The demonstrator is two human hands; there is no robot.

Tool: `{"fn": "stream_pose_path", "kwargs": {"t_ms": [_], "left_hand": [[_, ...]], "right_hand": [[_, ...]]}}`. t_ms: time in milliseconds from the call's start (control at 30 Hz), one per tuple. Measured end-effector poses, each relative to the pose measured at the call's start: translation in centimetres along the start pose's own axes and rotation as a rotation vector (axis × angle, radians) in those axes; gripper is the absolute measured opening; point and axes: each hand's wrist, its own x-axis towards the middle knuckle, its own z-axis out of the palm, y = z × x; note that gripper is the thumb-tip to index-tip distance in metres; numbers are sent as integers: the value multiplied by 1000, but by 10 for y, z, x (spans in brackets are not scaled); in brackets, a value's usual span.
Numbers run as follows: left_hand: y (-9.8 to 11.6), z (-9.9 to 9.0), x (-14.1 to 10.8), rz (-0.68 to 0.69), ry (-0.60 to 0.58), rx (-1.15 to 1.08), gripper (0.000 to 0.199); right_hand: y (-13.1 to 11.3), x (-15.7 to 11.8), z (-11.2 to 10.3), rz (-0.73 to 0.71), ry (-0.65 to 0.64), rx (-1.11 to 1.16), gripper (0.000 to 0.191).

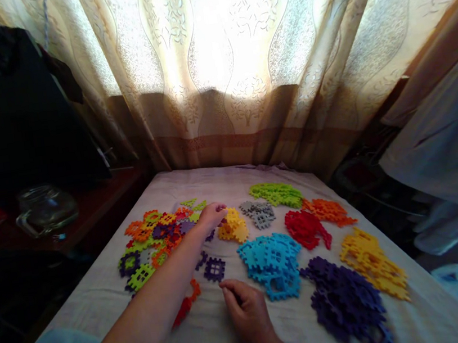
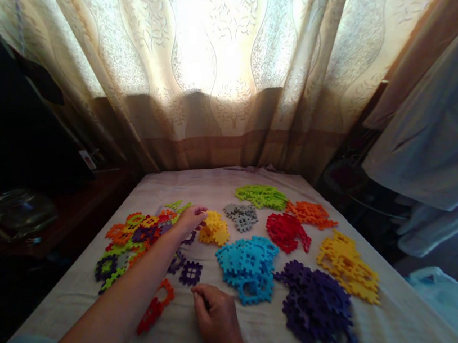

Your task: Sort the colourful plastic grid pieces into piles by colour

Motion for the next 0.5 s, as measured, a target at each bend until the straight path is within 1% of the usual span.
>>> {"fn": "stream_pose_path", "kwargs": {"t_ms": [133,267,400,500], "left_hand": [[1,5,9,-5,-20,59,39],[-4,2,12,12,20,175,37],[-12,-7,4,33,58,277,37],[-20,-17,-6,43,83,345,37]], "right_hand": [[1,-1,1,12,5,-3,25],[0,0,0,21,2,-11,25],[-1,0,-1,17,-5,-9,25],[-1,-1,-1,16,-1,7,26]]}}
